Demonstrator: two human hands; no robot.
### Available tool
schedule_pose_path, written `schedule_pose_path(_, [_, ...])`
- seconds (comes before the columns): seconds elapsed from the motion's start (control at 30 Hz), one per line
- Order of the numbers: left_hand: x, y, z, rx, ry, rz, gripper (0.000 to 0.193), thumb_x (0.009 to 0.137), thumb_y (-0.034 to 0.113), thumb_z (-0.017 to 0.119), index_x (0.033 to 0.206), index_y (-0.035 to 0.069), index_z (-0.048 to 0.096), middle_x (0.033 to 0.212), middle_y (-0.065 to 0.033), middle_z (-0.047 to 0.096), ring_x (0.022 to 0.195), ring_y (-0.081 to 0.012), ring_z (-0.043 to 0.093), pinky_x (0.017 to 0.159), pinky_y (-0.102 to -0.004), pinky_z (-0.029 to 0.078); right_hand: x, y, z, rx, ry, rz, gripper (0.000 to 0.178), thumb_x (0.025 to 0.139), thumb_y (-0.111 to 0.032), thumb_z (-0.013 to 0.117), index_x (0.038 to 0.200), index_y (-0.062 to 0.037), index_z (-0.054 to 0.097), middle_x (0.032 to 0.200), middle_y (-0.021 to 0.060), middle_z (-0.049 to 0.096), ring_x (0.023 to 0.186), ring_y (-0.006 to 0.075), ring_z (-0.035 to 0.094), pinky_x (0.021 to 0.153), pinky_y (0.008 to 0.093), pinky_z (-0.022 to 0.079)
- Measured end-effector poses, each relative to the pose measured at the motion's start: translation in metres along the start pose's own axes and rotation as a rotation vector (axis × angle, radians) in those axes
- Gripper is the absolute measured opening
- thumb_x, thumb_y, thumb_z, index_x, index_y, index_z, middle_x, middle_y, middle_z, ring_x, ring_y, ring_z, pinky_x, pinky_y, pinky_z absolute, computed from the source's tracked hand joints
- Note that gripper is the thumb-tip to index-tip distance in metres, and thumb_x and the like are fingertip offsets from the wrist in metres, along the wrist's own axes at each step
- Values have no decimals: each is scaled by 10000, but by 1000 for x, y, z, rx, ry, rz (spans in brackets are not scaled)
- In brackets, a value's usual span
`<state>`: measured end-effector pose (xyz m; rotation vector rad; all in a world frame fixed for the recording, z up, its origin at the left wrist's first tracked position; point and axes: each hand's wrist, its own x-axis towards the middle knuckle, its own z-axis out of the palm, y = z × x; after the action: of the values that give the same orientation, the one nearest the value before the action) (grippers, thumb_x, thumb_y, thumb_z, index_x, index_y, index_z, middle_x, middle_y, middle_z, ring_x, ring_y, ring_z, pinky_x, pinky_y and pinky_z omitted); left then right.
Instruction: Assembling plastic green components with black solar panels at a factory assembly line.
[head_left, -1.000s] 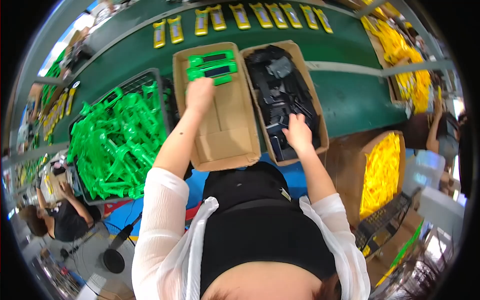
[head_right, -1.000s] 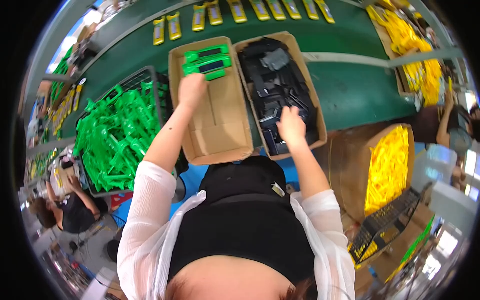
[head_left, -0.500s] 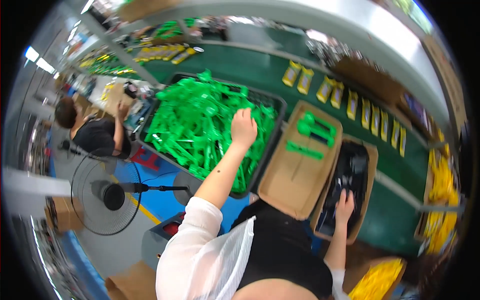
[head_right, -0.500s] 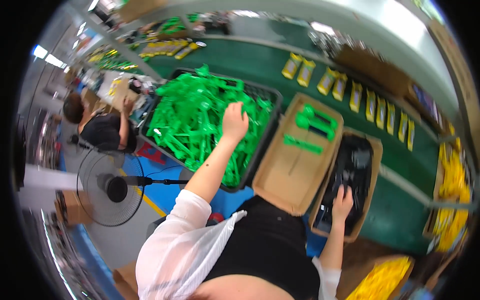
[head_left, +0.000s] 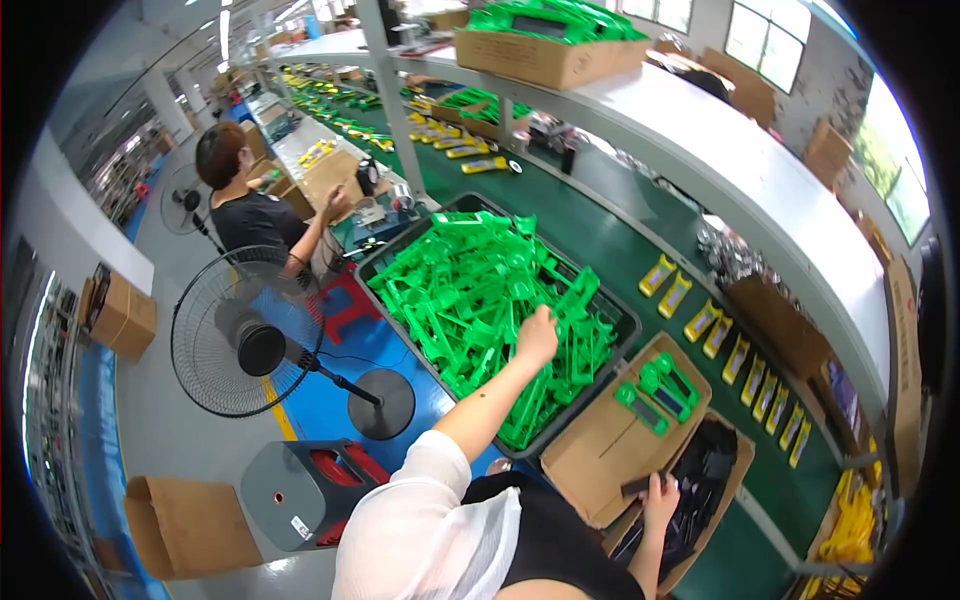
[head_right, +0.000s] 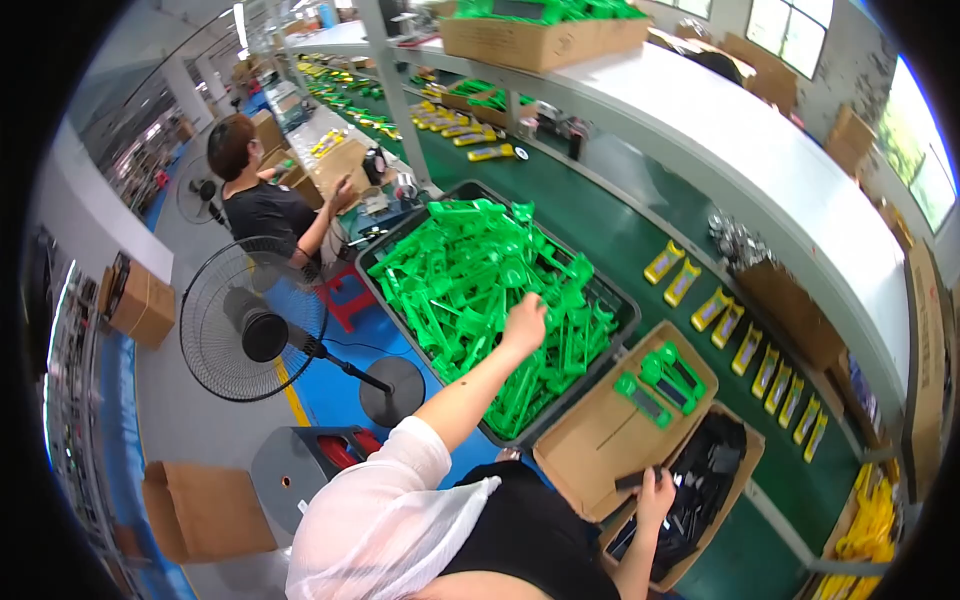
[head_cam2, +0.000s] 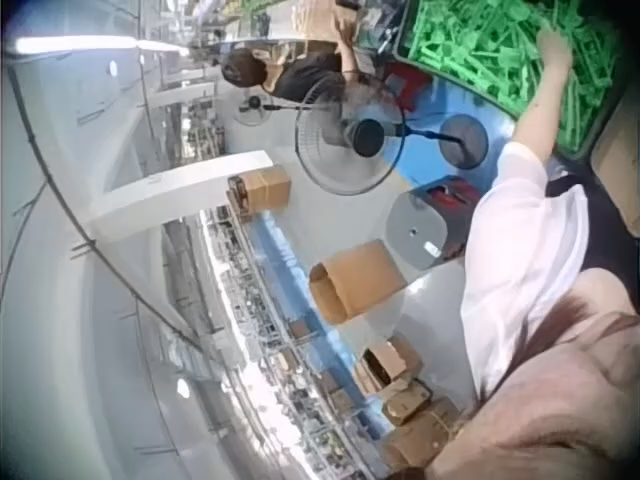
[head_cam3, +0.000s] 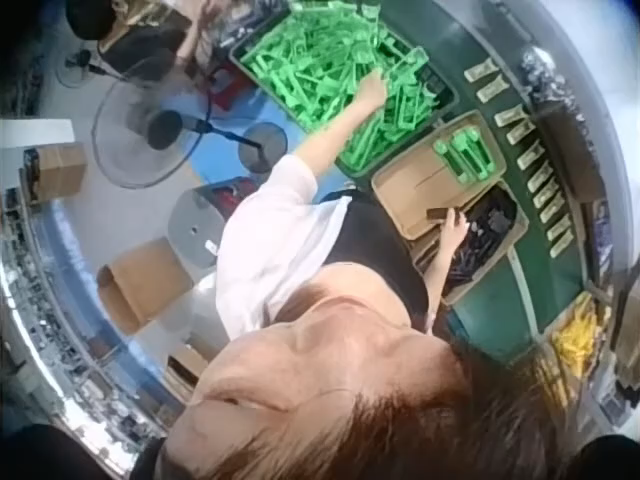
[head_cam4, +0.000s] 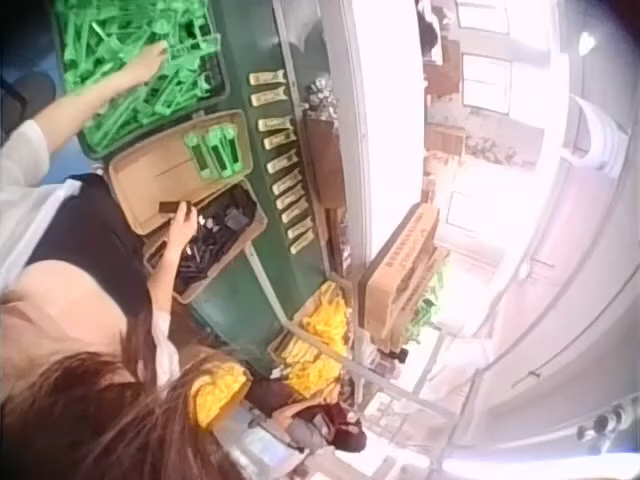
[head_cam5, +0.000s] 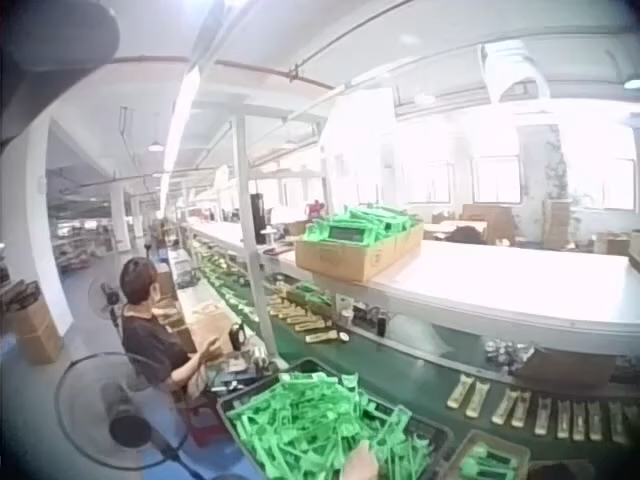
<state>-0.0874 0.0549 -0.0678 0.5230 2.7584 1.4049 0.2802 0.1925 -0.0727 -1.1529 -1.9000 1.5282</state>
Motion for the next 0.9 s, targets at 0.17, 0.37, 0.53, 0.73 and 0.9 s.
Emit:
schedule_pose_path(0.17, [-39, 35, -33, -1453, -282, -303, 158, 859, 99, 581, 1002, 45, 541, 948, -82, 590, 846, -166, 577, 765, -308, 490, 33, -57, 31, 693, -165, 190, 218, 879, -141, 561, 1050, -11, 522, 929, 86, 614, 795, 183, 632, 666, 271, 497])
schedule_pose_path(0.37, [-98, 82, -26, -1435, -878, -510, 224, 896, 193, 530, 1067, 50, 552, 1133, -59, 545, 952, -178, 545, 783, -347, 463, 33, -88, 44, 986, -236, 204, 172, 885, -129, 554, 1004, -4, 558, 926, 85, 631, 794, 207, 646, 584, 259, 490])
schedule_pose_path(0.53, [-130, 97, -8, -1285, -1151, -380, 271, 889, 193, 539, 1101, 24, 556, 1231, -71, 500, 970, -172, 532, 777, -354, 459, 16, -80, 33, 872, -175, 194, 186, 896, -148, 540, 1007, 0, 563, 893, 84, 638, 757, 169, 637, 576, 239, 479])
schedule_pose_path(0.73, [-122, 119, -14, -790, -1423, -74, 217, 844, 181, 599, 986, 23, 646, 1144, -61, 534, 1101, -154, 465, 941, -297, 342, 14, -84, 2, 358, -426, 113, 286, 761, -36, 656, 998, -21, 496, 874, 25, 578, 794, 92, 562, 729, 237, 461])
schedule_pose_path(0.9, [-130, 130, 0, -520, -1395, 16, 209, 864, 192, 583, 969, 28, 656, 912, -8, 522, 922, -120, 497, 865, -263, 361, 17, -81, 12, 202, -360, -45, 311, 762, -91, 688, 992, -24, 491, 872, 42, 586, 870, 113, 560, 736, 260, 455])
